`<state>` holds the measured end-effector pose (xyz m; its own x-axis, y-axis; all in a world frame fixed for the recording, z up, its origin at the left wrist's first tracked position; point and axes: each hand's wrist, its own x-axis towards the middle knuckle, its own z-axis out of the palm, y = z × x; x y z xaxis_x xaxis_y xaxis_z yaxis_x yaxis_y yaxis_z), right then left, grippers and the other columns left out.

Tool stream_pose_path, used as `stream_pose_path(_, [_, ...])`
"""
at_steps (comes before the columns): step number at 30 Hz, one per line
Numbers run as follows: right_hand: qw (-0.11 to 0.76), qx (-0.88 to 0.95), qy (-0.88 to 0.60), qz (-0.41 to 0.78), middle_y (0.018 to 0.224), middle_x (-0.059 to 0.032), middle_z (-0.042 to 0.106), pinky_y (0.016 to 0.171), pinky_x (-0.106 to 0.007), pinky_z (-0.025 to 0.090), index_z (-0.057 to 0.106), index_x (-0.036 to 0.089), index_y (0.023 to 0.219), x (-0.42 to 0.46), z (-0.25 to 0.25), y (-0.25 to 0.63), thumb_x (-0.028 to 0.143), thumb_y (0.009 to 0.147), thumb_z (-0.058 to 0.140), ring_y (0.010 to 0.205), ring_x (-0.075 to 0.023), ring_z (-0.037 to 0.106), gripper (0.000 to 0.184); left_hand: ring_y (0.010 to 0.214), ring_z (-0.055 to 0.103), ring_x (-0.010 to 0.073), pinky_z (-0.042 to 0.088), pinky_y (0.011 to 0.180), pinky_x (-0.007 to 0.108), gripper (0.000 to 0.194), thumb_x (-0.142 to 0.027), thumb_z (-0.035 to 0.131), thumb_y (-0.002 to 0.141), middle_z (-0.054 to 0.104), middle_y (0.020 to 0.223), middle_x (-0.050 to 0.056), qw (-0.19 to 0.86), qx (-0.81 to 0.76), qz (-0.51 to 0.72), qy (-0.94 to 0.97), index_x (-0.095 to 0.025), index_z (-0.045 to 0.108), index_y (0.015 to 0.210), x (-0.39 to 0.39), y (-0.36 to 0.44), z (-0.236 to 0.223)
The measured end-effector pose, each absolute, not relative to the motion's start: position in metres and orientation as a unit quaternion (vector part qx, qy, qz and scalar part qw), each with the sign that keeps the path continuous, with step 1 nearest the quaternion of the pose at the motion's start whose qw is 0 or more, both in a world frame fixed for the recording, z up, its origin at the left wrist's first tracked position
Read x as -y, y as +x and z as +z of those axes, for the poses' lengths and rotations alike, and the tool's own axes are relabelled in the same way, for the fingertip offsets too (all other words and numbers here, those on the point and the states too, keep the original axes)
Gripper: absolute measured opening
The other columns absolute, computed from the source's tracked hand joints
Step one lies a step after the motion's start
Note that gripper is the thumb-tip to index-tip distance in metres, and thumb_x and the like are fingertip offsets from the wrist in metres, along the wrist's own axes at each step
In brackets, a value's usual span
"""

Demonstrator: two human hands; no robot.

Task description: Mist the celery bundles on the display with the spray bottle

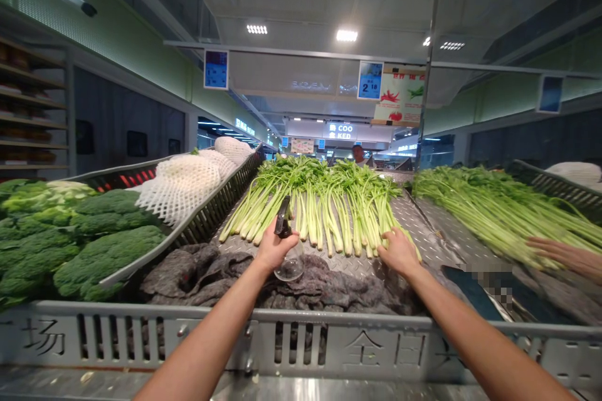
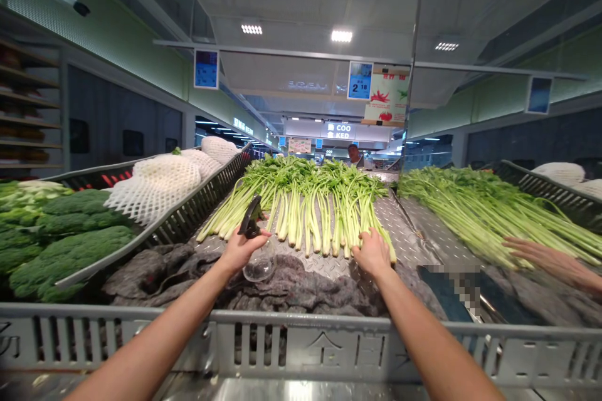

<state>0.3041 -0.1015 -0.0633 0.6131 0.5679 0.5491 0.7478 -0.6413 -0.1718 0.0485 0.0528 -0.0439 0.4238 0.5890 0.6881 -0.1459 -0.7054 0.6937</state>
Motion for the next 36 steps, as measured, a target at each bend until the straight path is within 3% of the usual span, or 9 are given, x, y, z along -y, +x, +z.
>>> stream_pose_path(18, [0.193,0.378,-0.876,-0.230,0.112,-0.0109,0.045,0.079,-0.033,0.034,0.056,0.015,0.096,0.100,-0.065,0.304,0.026,0.069,0.043,0.098,-0.0236,0.046,0.032,0.077,0.059,0.0191,0.043,0.078,0.034,0.045,-0.022,0.055,0.057,0.063,0.078,0.003,0.377,-0.115,0.441,0.806,-0.015,0.049,0.101,-0.031,0.047,-0.037])
stream_pose_path(24, [0.197,0.377,-0.877,-0.226,0.114,-0.0114,0.044,0.079,-0.033,0.033,0.056,0.015,0.097,0.100,-0.065,0.304,0.028,0.069,0.044,0.098,-0.0235,0.046,0.033,0.073,0.058,0.0182,0.044,0.076,0.034,0.033,-0.024,0.056,0.057,0.061,0.071,0.002,0.390,-0.110,0.443,0.800,-0.015,0.053,0.088,-0.030,0.047,-0.037])
stream_pose_path(28, [0.204,0.372,-0.878,-0.220,0.112,-0.0105,0.045,0.079,-0.032,0.033,0.056,0.016,0.096,0.100,-0.064,0.303,0.028,0.069,0.045,0.097,-0.0226,0.045,0.031,0.081,0.058,0.0198,0.042,0.081,0.035,0.023,-0.026,0.057,0.057,0.062,0.086,0.005,0.370,-0.123,0.453,0.802,-0.016,0.056,0.077,-0.028,0.046,-0.035])
stream_pose_path(36, [0.207,0.375,-0.876,-0.223,0.111,-0.0109,0.045,0.078,-0.033,0.033,0.057,0.015,0.095,0.101,-0.066,0.303,0.028,0.069,0.044,0.097,-0.0229,0.045,0.031,0.087,0.056,0.0204,0.040,0.083,0.035,0.023,-0.028,0.056,0.058,0.062,0.087,0.006,0.368,-0.120,0.457,0.801,-0.016,0.058,0.077,-0.025,0.045,-0.033])
